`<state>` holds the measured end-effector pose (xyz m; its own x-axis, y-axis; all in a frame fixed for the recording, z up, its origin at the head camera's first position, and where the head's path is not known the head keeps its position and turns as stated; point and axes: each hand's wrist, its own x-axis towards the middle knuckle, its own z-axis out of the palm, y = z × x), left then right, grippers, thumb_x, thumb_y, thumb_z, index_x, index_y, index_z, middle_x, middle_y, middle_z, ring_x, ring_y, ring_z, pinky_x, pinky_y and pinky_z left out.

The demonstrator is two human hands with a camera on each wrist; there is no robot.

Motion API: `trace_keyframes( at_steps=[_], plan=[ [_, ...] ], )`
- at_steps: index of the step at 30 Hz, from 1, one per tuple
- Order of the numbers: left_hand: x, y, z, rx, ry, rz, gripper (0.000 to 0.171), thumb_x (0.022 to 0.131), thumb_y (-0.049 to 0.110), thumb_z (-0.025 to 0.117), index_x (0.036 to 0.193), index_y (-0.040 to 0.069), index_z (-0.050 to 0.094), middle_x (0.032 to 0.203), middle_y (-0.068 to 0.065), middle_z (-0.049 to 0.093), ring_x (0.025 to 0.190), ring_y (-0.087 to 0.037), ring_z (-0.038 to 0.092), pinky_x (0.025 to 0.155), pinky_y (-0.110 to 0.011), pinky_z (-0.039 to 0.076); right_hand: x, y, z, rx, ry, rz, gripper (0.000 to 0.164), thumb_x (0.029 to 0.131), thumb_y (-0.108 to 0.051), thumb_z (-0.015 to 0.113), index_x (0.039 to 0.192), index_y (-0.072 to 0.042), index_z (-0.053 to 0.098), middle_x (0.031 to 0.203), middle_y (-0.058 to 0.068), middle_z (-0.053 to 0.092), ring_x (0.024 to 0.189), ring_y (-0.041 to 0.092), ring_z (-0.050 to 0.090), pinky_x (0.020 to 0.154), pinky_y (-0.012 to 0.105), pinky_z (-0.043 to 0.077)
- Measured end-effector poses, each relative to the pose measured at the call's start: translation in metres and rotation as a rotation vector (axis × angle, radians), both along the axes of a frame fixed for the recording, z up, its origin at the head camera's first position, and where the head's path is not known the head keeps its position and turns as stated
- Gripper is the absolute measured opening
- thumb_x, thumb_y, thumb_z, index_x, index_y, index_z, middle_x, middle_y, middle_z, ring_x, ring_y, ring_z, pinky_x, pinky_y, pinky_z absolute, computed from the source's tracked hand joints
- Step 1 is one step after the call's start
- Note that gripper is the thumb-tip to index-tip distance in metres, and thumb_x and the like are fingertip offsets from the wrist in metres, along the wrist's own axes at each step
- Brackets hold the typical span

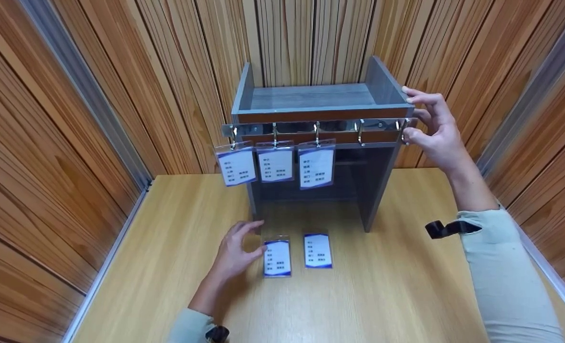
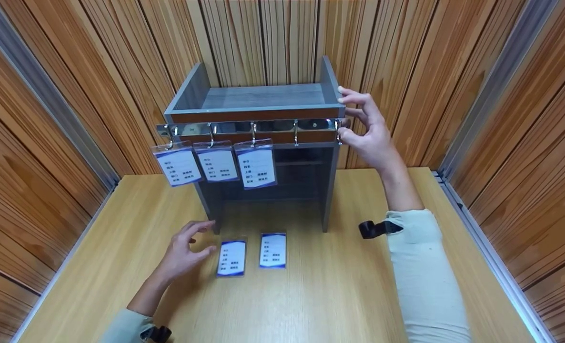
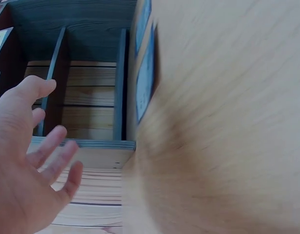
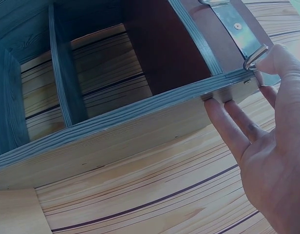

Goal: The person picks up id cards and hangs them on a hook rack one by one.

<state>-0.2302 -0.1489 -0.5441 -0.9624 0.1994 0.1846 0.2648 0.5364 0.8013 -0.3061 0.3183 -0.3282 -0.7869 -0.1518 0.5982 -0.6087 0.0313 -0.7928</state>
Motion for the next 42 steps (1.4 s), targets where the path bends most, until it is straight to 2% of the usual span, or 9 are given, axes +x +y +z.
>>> trace_keyframes(
  at_steps=[6, 13, 25, 32, 42],
  plan=[
    [0.002, 0.008, -0.008, -0.123, -0.033, 0.052, 0.078, 0.091, 0.035, 0.092, 0.162, 0.026, 0.060, 0.166, -0.018, 0.053, 0.150, -0.041, 0.052, 0.120, -0.069, 0.053, 0.000, -0.001, -0.001, -0.033, -0.015, 0.004, 0.050, 0.100, 0.018, 0.056, 0.148, 0.002, 0.051, 0.175, -0.001, 0.051, 0.134, 0.025, 0.062, 0.081, 0.022, 0.065],
    [0.003, 0.013, -0.015, -0.184, -0.041, 0.017, 0.093, 0.084, 0.046, 0.097, 0.166, 0.026, 0.056, 0.170, -0.018, 0.050, 0.151, -0.041, 0.048, 0.120, -0.070, 0.052, 0.001, 0.000, -0.001, -0.024, -0.009, 0.002, 0.050, 0.101, 0.018, 0.058, 0.148, 0.002, 0.051, 0.175, 0.001, 0.050, 0.134, 0.025, 0.063, 0.082, 0.021, 0.064],
    [0.006, 0.020, -0.027, -0.223, -0.103, -0.034, 0.095, 0.084, 0.052, 0.095, 0.166, 0.024, 0.056, 0.176, -0.019, 0.047, 0.160, -0.048, 0.044, 0.125, -0.077, 0.044, 0.001, 0.000, 0.000, 0.004, -0.010, -0.014, 0.049, 0.103, 0.014, 0.058, 0.149, -0.001, 0.051, 0.177, 0.003, 0.047, 0.138, 0.025, 0.062, 0.088, 0.022, 0.065],
    [0.007, 0.026, -0.030, -0.245, -0.134, -0.005, 0.096, 0.080, 0.051, 0.097, 0.164, 0.024, 0.058, 0.177, -0.022, 0.044, 0.158, -0.049, 0.045, 0.123, -0.075, 0.048, 0.000, 0.000, 0.001, -0.001, -0.018, -0.013, 0.050, 0.103, 0.015, 0.058, 0.149, -0.001, 0.051, 0.177, 0.003, 0.047, 0.138, 0.025, 0.062, 0.088, 0.023, 0.067],
    [0.005, 0.035, -0.033, -0.246, -0.162, 0.036, 0.094, 0.080, 0.049, 0.099, 0.162, 0.024, 0.060, 0.173, -0.022, 0.046, 0.150, -0.043, 0.047, 0.121, -0.069, 0.053, 0.000, 0.000, 0.001, 0.001, -0.017, -0.010, 0.050, 0.103, 0.015, 0.057, 0.150, -0.001, 0.051, 0.178, 0.004, 0.047, 0.138, 0.024, 0.062, 0.088, 0.023, 0.067]
  ],
)
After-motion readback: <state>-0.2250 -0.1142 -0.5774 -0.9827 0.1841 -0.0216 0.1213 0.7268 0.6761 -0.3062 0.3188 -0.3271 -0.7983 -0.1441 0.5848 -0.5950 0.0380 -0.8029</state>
